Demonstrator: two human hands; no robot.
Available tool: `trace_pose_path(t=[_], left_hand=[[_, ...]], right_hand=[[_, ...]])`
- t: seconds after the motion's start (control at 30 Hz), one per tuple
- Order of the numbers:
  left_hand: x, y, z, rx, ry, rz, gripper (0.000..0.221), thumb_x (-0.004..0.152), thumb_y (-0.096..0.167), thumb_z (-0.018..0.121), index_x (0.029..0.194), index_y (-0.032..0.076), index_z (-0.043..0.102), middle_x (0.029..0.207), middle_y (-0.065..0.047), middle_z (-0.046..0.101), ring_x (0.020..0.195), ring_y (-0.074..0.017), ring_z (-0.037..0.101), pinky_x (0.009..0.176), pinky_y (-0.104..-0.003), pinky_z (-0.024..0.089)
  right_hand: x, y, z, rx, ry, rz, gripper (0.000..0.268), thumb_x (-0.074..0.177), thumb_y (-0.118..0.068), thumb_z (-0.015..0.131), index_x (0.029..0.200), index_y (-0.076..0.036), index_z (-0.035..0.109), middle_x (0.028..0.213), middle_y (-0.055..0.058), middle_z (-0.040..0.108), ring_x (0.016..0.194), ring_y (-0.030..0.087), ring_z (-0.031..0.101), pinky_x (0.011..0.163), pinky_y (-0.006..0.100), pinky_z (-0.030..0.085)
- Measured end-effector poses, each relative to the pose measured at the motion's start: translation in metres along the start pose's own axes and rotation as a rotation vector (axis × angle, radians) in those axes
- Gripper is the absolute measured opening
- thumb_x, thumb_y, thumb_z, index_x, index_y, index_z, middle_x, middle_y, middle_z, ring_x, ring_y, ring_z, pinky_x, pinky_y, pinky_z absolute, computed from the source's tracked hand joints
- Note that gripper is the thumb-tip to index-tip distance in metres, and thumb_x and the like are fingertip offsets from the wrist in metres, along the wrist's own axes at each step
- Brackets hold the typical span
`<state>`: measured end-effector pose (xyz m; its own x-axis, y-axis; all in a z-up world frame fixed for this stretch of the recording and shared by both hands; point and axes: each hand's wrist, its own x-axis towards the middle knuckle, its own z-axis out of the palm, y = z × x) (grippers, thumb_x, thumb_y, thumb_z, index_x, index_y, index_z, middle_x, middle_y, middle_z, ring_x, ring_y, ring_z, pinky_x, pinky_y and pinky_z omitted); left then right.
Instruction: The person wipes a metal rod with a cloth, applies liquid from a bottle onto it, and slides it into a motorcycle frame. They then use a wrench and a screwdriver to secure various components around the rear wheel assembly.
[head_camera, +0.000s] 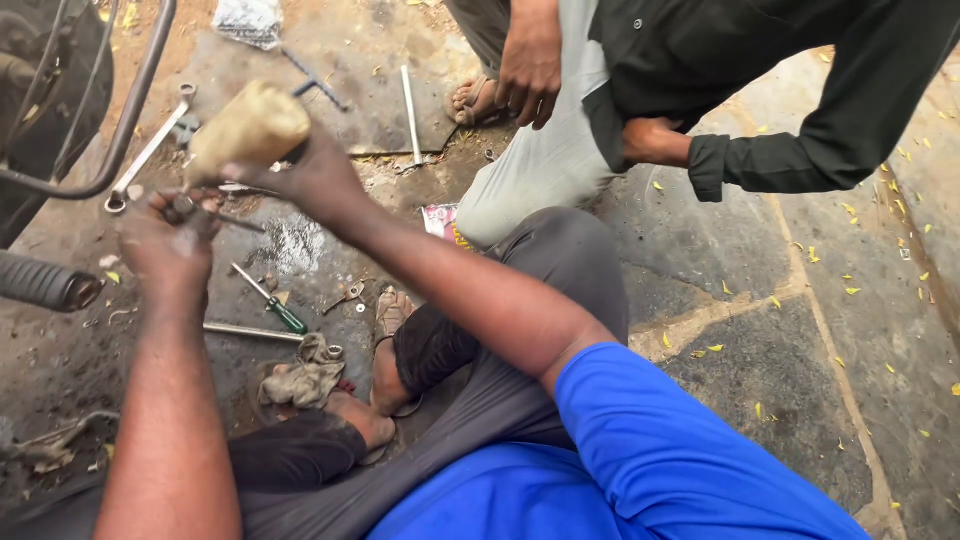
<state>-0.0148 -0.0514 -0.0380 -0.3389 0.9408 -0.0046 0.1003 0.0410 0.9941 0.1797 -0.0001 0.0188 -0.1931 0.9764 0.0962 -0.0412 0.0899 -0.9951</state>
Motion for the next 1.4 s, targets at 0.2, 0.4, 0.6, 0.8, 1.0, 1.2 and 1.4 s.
trace_pose_path(t=[0.2,0.4,0.6,0.8,1.0,1.2,1.4], left_hand=[[-0.007,-0.003,0.006,0.443,-0.022,-0.010,0.014,0.094,0.009,0.079,0.107,0.007,0.074,0.100,-0.008,0.077,0.086,-0.0129,0.074,0.075,-0.030,0.061],[-0.010,0.005,0.005,0.500,-0.057,0.097,0.022,0.091,0.017,0.087,0.108,0.009,0.076,0.100,-0.005,0.078,0.090,-0.0137,0.074,0.079,-0.032,0.059],[-0.013,0.015,0.006,0.588,-0.069,0.072,0.030,0.089,0.024,0.089,0.113,0.010,0.078,0.103,-0.007,0.076,0.089,-0.0159,0.072,0.076,-0.034,0.060],[-0.004,0.002,0.002,0.743,-0.013,0.178,0.038,0.086,0.022,0.089,0.114,0.003,0.073,0.106,-0.019,0.072,0.098,-0.0344,0.069,0.086,-0.048,0.052],[-0.004,-0.011,0.006,0.721,-0.026,0.144,0.034,0.081,0.009,0.086,0.106,-0.002,0.067,0.104,-0.023,0.070,0.096,-0.0365,0.070,0.085,-0.048,0.054],[-0.001,-0.011,-0.001,0.722,0.087,0.106,0.030,0.086,0.015,0.089,0.103,0.000,0.070,0.101,-0.019,0.072,0.091,-0.0296,0.072,0.080,-0.043,0.057],[0.000,-0.004,0.004,0.654,0.159,0.050,0.031,0.081,0.013,0.089,0.103,0.001,0.070,0.103,-0.015,0.070,0.087,-0.0232,0.071,0.073,-0.038,0.060]], right_hand=[[-0.026,-0.020,0.013,-0.148,-0.147,-0.131,0.091,0.075,-0.039,0.090,0.146,-0.006,0.044,0.135,0.017,0.067,0.125,0.026,0.069,0.108,0.040,0.060],[-0.016,-0.017,0.011,-0.082,-0.040,-0.036,0.083,0.078,-0.040,0.086,0.141,-0.003,0.047,0.125,0.018,0.069,0.112,0.026,0.071,0.092,0.038,0.064],[0.016,0.056,-0.025,0.439,0.104,0.402,0.063,0.087,-0.042,0.077,0.126,0.003,0.060,0.109,0.018,0.071,0.090,0.028,0.073,0.075,0.039,0.064],[0.002,0.019,-0.011,0.364,-0.016,0.344,0.064,0.087,-0.037,0.080,0.128,0.009,0.064,0.114,0.022,0.074,0.097,0.028,0.075,0.084,0.039,0.062],[-0.005,0.025,0.008,0.000,-0.022,0.062,0.080,0.070,-0.024,0.093,0.134,0.005,0.054,0.129,0.023,0.069,0.116,0.029,0.071,0.101,0.043,0.059],[-0.020,0.006,0.020,-0.055,-0.118,-0.076,0.090,0.078,-0.032,0.091,0.146,0.001,0.042,0.132,0.019,0.066,0.122,0.029,0.069,0.105,0.040,0.059],[0.006,0.048,-0.007,0.304,0.036,0.199,0.069,0.086,-0.042,0.079,0.132,0.000,0.049,0.115,0.018,0.070,0.099,0.028,0.073,0.086,0.042,0.065]])
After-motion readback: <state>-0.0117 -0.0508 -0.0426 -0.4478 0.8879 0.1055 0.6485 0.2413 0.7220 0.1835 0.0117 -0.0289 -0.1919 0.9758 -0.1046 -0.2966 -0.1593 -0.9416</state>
